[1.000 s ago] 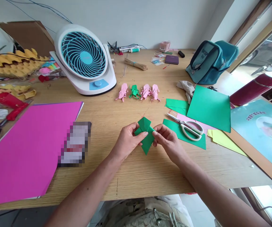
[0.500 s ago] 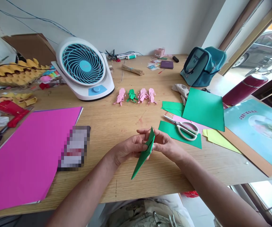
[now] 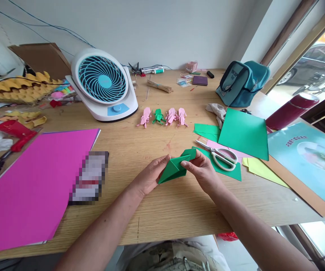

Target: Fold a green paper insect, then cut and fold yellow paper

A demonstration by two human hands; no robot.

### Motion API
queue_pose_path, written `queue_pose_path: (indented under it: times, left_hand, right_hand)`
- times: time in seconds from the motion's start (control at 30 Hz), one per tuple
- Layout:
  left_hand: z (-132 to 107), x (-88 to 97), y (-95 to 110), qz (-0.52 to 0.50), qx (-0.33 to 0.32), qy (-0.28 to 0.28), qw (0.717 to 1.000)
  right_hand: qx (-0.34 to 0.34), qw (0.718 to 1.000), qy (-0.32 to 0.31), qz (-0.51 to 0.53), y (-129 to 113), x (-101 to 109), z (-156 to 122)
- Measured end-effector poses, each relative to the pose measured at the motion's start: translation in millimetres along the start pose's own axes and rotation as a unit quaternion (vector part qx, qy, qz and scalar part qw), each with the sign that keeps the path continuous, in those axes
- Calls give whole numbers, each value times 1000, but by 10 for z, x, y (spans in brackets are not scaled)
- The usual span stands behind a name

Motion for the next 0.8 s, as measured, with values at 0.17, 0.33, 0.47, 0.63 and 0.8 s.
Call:
queue_pose_path:
  times: [0.17,0.33,0.47,0.63,0.8]
  left_hand:
    - [-33,-33,32,56,-13,-36,998]
    - [-58,-61,101,266,-92,21,959]
    - [-97,-117,165,478,-201,83,851]
    - [-124,-194,146,588,-231,73,771]
    - [-144,-220,178,638,-272,79,716]
  right_hand:
    - [-2,1000,-10,-9,0,-9,-6]
    - [-13,998,-21,-55,12,31,8]
    - [31,995,14,-92,-53,101,25]
    - [35,993,29,-112,-92,147,37]
    - [56,991,-1,-120,-138,132,55]
Point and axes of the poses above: each hand's wrist, its own z-axis towards the middle knuckle, its own x-axis out of the back of the hand, y = z × x, the point moved 4 cm from there along z, towards the middle knuckle, and after that the axes turned 1 degree about -z, right-handed, at the moved point
